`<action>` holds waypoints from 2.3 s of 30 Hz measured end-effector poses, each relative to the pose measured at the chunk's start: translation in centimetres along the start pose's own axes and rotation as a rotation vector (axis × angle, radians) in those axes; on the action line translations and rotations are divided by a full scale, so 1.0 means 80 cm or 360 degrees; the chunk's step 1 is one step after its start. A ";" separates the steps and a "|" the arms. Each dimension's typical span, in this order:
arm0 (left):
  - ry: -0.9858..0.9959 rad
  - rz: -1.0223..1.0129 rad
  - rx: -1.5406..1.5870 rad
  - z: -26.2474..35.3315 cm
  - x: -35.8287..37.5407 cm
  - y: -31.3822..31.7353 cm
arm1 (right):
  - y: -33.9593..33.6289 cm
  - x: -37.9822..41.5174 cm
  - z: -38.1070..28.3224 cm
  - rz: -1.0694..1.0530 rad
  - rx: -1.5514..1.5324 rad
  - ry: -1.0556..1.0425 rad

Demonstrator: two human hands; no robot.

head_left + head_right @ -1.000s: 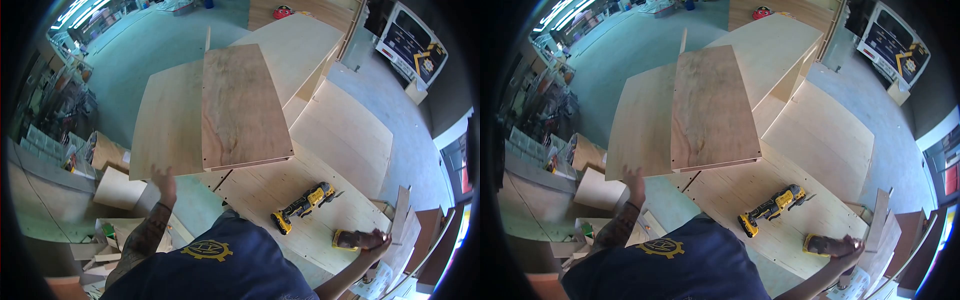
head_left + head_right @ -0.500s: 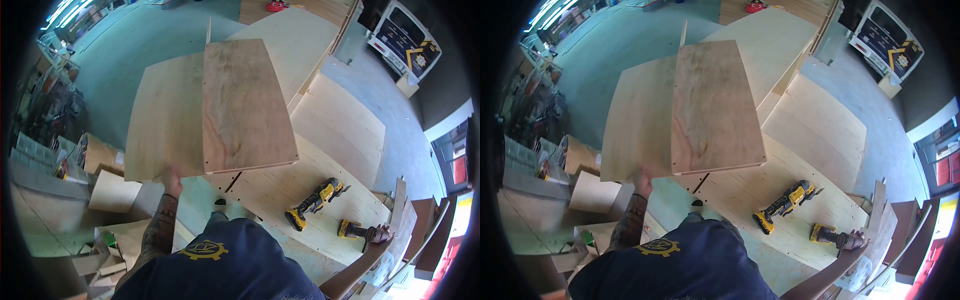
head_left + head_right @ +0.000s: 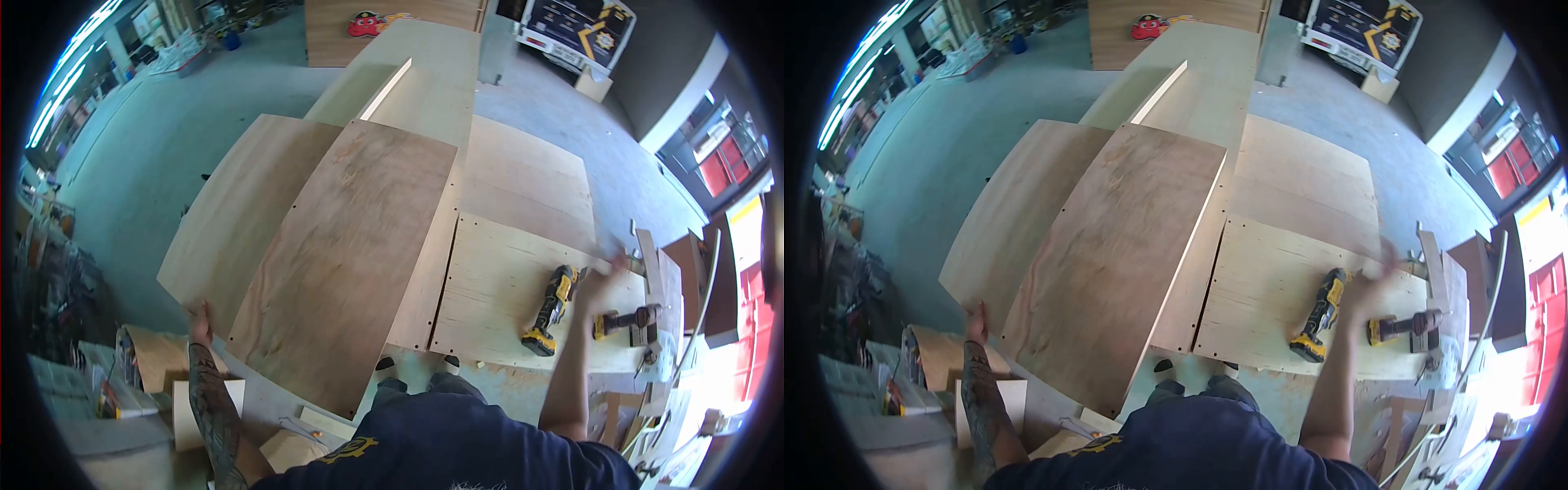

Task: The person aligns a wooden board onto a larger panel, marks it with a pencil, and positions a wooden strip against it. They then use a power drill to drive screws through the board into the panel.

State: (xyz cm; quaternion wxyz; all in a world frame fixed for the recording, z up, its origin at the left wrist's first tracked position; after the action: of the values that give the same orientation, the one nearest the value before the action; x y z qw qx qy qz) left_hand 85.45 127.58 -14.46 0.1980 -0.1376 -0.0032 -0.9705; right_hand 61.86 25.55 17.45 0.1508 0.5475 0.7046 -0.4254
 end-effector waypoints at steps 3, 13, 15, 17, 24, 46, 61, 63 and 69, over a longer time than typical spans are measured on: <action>-0.0174 -0.0071 0.0225 0.028 0.067 0.037 | 0.208 0.037 -0.099 -0.0673 -0.0196 -0.0291; 0.0054 -0.0531 0.0301 -0.021 0.441 0.226 | 0.554 0.020 -0.126 -0.1088 -0.0171 -0.0209; 0.0744 -0.0587 -0.0768 0.016 0.456 0.238 | 0.603 0.021 -0.102 -0.1436 -0.0136 -0.0028; 0.1085 -0.0581 -0.1361 0.034 0.449 0.235 | 0.611 0.028 -0.101 -0.1388 -0.0266 0.0012; -0.0132 -0.0768 0.0380 0.021 0.319 0.182 | 0.497 0.056 -0.064 -0.1327 -0.0169 0.0116; 0.1351 0.0142 -0.1512 0.232 0.050 0.241 | 0.115 0.240 -0.037 -0.1378 -0.0757 0.0569; 0.1992 -0.2105 -0.1055 0.165 0.601 0.803 | 0.024 0.205 -0.041 -0.1329 -0.0686 0.0183; 0.2463 -0.2023 -0.1309 0.144 0.616 0.825 | -0.038 0.177 -0.012 -0.1293 -0.0625 0.0222; 0.2239 -0.2018 -0.1545 0.114 0.618 0.845 | -0.297 0.062 0.239 -0.0439 0.0120 0.0523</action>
State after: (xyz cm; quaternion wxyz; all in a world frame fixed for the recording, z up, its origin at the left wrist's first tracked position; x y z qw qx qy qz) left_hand 70.23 46.85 4.32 -0.4626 0.4168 0.4283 -0.6549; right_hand 33.85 13.20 13.04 -0.0466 0.5131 0.7716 -0.3731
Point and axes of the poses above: each hand's wrist, its own x-axis away from the middle knuckle, its own y-axis out of the palm, z = x × y, the point moved 9 cm from there along -x, towards the middle knuckle, and after that the axes turned 2 degrees about y, right-handed, at the moved point
